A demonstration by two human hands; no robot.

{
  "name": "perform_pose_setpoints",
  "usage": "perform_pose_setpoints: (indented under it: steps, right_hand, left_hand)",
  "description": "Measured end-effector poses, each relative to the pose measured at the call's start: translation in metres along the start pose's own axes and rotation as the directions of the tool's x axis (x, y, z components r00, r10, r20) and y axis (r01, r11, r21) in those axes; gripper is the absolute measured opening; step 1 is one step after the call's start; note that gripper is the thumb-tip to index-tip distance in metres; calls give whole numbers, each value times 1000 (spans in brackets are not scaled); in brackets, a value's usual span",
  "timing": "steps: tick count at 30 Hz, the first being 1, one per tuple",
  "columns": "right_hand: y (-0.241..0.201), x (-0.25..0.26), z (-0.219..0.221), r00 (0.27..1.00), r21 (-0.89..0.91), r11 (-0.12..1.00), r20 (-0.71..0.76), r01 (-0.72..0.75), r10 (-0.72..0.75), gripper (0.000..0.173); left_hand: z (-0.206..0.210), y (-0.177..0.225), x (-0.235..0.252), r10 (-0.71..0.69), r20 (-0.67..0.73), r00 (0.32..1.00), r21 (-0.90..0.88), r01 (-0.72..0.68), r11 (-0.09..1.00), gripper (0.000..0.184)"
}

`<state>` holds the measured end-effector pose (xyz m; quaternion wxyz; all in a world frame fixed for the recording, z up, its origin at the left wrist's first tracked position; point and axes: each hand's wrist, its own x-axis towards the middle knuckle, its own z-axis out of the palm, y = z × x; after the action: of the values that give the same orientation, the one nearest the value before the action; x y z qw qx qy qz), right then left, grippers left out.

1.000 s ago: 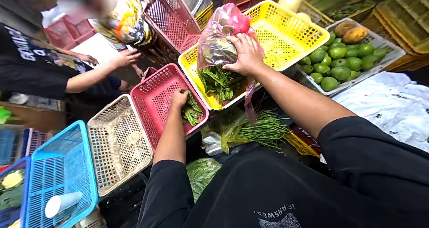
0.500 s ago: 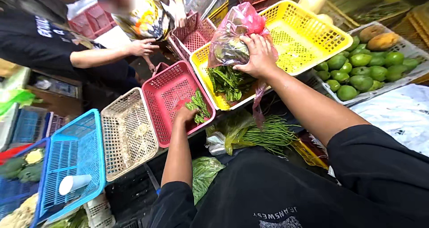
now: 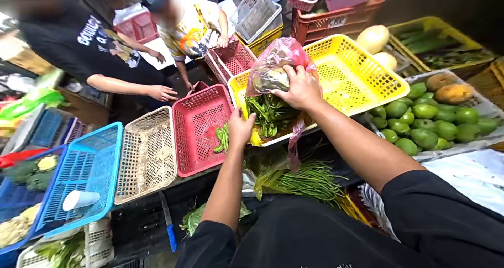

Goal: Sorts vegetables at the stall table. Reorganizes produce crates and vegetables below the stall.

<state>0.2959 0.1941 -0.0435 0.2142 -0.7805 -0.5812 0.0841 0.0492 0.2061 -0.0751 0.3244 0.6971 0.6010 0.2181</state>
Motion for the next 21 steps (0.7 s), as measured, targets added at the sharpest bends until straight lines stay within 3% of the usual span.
perform_pose_setpoints:
  steps: [3, 5, 8, 14, 18, 21]
  right_hand:
    - [-5, 4, -8, 999, -53, 998, 34, -20, 22, 92]
    - [-5, 6, -12, 998, -68, 997, 52, -33, 36, 89]
    - [-7, 11, -16, 995, -60, 997, 85, -47, 53, 85]
    - [4, 12, -4, 998, -30, 998, -3, 56, -56, 82]
    - [-6, 6, -12, 983, -58, 983, -47, 172, -175, 104]
    - [-18, 12, -10, 991, -68, 990, 50, 126, -123, 122]
  left_hand:
    - [51, 16, 22, -97, 32, 995, -148, 100, 984, 87]
    - [71, 18, 32, -138, -81, 987, -156, 124, 980, 88]
    - [84, 19, 40, -181, -215, 960, -165, 147, 975, 92]
    - [92, 11, 35, -181, -205, 962, -332, 105, 937, 84]
    - [93, 6, 38, -196, -131, 972, -452, 117, 884, 95]
    - [95, 8, 44, -209, -58, 976, -511, 150, 846, 93]
